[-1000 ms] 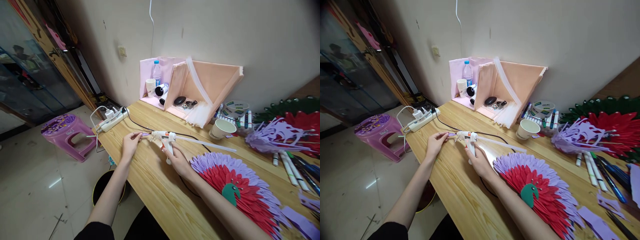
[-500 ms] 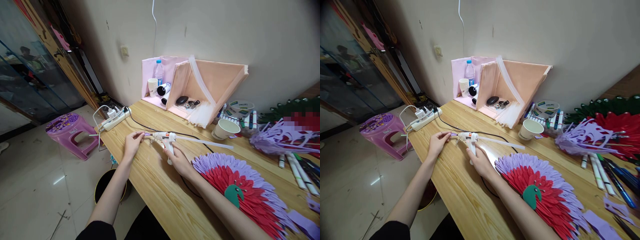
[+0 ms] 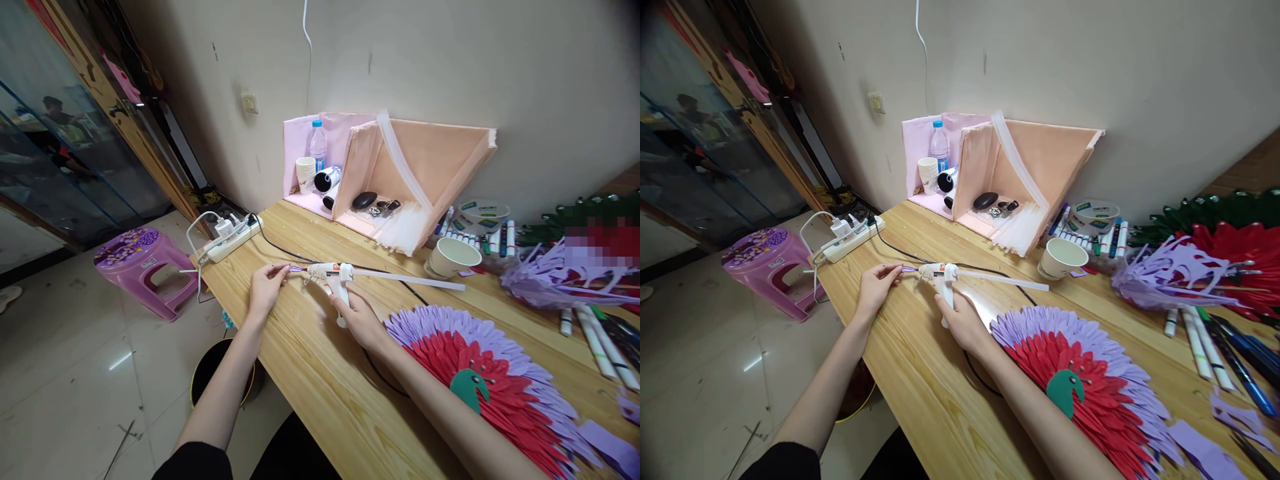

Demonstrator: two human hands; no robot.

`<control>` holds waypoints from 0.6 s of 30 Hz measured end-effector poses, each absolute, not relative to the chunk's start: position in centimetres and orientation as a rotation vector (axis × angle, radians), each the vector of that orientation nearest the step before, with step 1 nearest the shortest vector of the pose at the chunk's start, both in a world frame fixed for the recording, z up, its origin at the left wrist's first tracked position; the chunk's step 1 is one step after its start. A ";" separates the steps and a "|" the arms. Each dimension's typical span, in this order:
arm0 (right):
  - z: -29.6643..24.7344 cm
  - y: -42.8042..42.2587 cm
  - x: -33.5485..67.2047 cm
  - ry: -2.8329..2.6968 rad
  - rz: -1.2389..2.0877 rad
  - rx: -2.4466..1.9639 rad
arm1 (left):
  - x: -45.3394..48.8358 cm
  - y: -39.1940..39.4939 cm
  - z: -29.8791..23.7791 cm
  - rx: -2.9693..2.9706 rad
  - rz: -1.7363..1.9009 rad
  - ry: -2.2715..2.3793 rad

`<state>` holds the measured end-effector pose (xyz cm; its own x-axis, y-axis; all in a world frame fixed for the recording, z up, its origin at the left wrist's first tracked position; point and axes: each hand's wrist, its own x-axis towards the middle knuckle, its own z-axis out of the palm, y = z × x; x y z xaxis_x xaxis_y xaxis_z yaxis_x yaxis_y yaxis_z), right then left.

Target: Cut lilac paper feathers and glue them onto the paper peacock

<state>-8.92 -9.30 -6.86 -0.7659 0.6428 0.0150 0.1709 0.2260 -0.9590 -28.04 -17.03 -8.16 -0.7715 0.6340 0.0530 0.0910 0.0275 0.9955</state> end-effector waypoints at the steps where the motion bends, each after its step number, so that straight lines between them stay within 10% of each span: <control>1: -6.9 -9.3 -8.9 -2.095 1.541 -0.753 | -28.0 -17.0 -8.1 0.736 1.793 1.905; 18: -7.2 -9.1 -9.3 -2.094 1.522 -0.816 | -28.0 -16.9 -8.2 0.707 1.833 1.885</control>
<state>-9.31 -9.07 -7.20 -0.7377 0.6752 -0.0024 0.2104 0.2266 -0.9510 -28.01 -16.95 -8.17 -0.7845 0.6179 0.0530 0.0704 0.0037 0.9975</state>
